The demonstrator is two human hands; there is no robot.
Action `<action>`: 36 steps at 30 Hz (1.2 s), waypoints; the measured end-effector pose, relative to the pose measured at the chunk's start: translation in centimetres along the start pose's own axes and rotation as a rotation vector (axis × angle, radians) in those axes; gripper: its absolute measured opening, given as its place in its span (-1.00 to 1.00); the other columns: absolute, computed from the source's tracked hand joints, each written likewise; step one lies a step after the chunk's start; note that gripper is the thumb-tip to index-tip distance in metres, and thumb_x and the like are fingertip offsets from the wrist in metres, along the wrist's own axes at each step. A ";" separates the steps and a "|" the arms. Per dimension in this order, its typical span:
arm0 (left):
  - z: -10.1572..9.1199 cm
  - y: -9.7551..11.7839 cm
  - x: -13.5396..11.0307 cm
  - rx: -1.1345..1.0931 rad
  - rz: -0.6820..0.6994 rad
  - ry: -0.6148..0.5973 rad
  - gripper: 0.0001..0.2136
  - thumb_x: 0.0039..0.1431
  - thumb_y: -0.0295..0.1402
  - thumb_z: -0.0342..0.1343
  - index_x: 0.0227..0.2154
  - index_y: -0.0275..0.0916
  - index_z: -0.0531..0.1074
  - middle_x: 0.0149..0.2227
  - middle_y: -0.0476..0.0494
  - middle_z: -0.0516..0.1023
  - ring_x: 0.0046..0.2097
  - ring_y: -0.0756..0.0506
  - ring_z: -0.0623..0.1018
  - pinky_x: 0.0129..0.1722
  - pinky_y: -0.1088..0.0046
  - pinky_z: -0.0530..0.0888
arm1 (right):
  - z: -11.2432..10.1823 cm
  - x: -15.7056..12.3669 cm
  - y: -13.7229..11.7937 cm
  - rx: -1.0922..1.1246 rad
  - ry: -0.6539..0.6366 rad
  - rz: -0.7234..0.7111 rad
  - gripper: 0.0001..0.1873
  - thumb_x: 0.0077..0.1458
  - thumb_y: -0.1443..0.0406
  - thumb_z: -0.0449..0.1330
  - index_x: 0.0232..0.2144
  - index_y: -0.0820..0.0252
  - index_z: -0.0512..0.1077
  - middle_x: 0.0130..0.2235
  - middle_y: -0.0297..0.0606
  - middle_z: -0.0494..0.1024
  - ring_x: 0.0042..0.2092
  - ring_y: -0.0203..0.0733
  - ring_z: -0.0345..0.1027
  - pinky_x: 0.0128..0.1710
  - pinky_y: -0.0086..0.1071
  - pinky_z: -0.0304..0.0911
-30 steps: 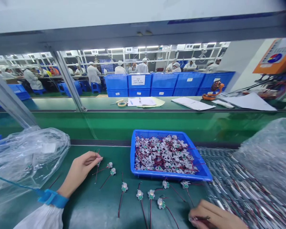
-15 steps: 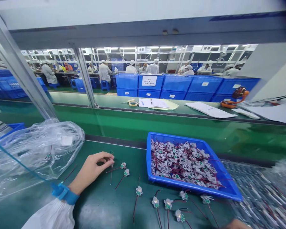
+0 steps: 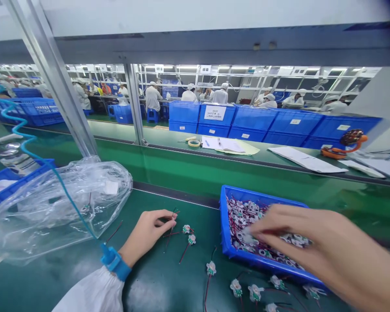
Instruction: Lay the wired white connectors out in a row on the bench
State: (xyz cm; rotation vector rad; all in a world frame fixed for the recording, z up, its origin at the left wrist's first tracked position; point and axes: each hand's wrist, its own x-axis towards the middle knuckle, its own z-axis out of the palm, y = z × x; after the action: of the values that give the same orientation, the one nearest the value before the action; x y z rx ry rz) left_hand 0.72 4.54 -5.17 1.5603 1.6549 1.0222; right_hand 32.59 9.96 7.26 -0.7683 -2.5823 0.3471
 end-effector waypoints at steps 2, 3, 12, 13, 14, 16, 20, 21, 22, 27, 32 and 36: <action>0.2 0.0 -0.1 0.003 0.017 0.007 -0.78 0.21 -0.24 0.16 -0.21 -0.22 0.63 -0.13 -0.09 0.70 -0.17 -0.12 0.67 -0.12 0.42 0.61 | 1.4 4.5 -0.9 -0.016 -0.180 0.044 -0.77 0.24 0.43 0.18 -0.34 0.07 0.59 -0.30 -0.31 0.64 -0.32 -0.23 0.54 -0.32 -0.45 0.39; 0.3 0.0 -0.1 0.004 0.025 0.013 -0.78 0.22 -0.26 0.15 -0.21 -0.23 0.63 -0.13 -0.10 0.69 -0.14 -0.12 0.66 -0.10 0.43 0.60 | 2.5 6.2 -1.0 -0.046 -0.262 0.072 -0.75 0.21 0.49 0.17 -0.35 0.12 0.59 -0.29 -0.29 0.63 -0.30 -0.24 0.52 -0.30 -0.45 0.36; 0.5 -0.2 -0.3 -0.015 0.051 0.012 -0.80 0.26 -0.34 0.12 -0.16 -0.21 0.61 -0.12 -0.06 0.68 -0.17 -0.09 0.66 -0.13 0.43 0.61 | 9.6 10.0 1.2 -0.103 -0.542 0.080 -0.73 0.05 0.64 0.20 -0.40 0.25 0.58 -0.36 -0.29 0.61 -0.34 -0.25 0.48 -0.36 -0.44 0.32; 0.6 -0.2 -0.3 -0.017 0.050 0.011 -0.80 0.26 -0.35 0.12 -0.16 -0.22 0.61 -0.12 -0.06 0.68 -0.17 -0.09 0.66 -0.13 0.43 0.61 | 9.9 10.0 1.3 -0.104 -0.563 0.078 -0.77 0.08 0.62 0.22 -0.39 0.26 0.56 -0.36 -0.31 0.60 -0.34 -0.26 0.48 -0.35 -0.42 0.35; 0.6 -0.2 -0.3 -0.018 0.050 0.010 -0.81 0.26 -0.36 0.12 -0.16 -0.22 0.61 -0.13 -0.06 0.68 -0.18 -0.09 0.66 -0.12 0.43 0.61 | 10.3 10.0 1.3 -0.106 -0.579 0.076 -0.81 0.13 0.58 0.24 -0.38 0.27 0.55 -0.36 -0.33 0.60 -0.33 -0.26 0.48 -0.32 -0.40 0.38; 0.6 -0.1 -0.3 -0.020 0.051 0.010 -0.81 0.27 -0.37 0.11 -0.17 -0.23 0.60 -0.13 -0.06 0.68 -0.18 -0.08 0.66 -0.12 0.43 0.61 | 10.8 10.1 1.2 -0.114 -0.600 0.076 -0.88 0.21 0.50 0.25 -0.36 0.27 0.52 -0.34 -0.36 0.58 -0.30 -0.26 0.49 -0.27 -0.34 0.42; 0.7 -0.2 -0.4 -0.021 0.055 0.010 -0.81 0.27 -0.37 0.10 -0.17 -0.22 0.59 -0.13 -0.06 0.67 -0.16 -0.09 0.66 -0.12 0.42 0.61 | 11.4 10.2 0.8 -0.143 -0.600 0.095 -0.90 0.26 0.42 0.26 -0.34 0.26 0.50 -0.30 -0.35 0.58 -0.24 -0.23 0.50 -0.19 -0.27 0.45; 0.7 -0.3 -0.4 -0.022 0.055 0.010 -0.81 0.28 -0.37 0.10 -0.16 -0.22 0.59 -0.13 -0.07 0.67 -0.16 -0.10 0.66 -0.12 0.41 0.62 | 11.5 10.1 0.7 -0.150 -0.591 0.101 -0.91 0.27 0.42 0.25 -0.33 0.26 0.51 -0.30 -0.34 0.58 -0.23 -0.22 0.50 -0.18 -0.26 0.45; 0.6 -0.3 -0.4 -0.024 0.055 0.008 -0.81 0.28 -0.36 0.09 -0.15 -0.22 0.58 -0.12 -0.07 0.66 -0.16 -0.10 0.66 -0.12 0.41 0.62 | 11.5 10.0 0.7 -0.156 -0.578 0.105 -0.94 0.27 0.43 0.25 -0.30 0.26 0.51 -0.29 -0.34 0.58 -0.22 -0.22 0.50 -0.17 -0.26 0.45; 0.4 -0.1 -0.6 -0.029 0.055 -0.021 -0.77 0.31 -0.32 0.06 -0.09 -0.21 0.56 -0.03 -0.10 0.64 -0.13 -0.09 0.65 -0.09 0.40 0.62 | 11.8 9.4 0.8 -0.131 -0.527 0.096 -0.66 0.18 0.59 0.18 -0.05 0.24 0.50 -0.26 -0.31 0.61 -0.21 -0.17 0.52 -0.21 -0.29 0.42; 0.1 0.3 -0.6 -0.011 0.054 -0.036 -0.73 0.30 -0.26 0.07 -0.04 -0.22 0.54 -0.03 -0.15 0.63 -0.05 -0.13 0.63 -0.06 0.35 0.62 | 9.4 9.1 0.6 -0.081 -0.489 0.062 -0.44 0.09 0.63 0.17 0.08 0.13 0.47 -0.03 -0.19 0.62 -0.04 -0.08 0.52 -0.14 -0.35 0.36; -0.3 0.1 -0.4 -0.008 0.060 -0.037 -0.66 0.29 -0.23 0.04 0.04 -0.23 0.49 0.02 -0.20 0.61 0.03 -0.15 0.59 -0.02 0.31 0.61 | 4.3 7.4 0.0 -0.112 -0.408 0.106 -0.54 0.22 0.48 0.18 0.13 0.09 0.44 0.09 -0.18 0.56 0.07 0.02 0.46 -0.02 -0.23 0.34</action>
State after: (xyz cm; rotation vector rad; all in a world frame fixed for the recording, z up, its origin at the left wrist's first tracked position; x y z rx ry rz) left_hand 0.51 4.10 -4.97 1.6232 1.5857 1.0236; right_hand 24.98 13.70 5.91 -0.9616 -2.9681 0.4335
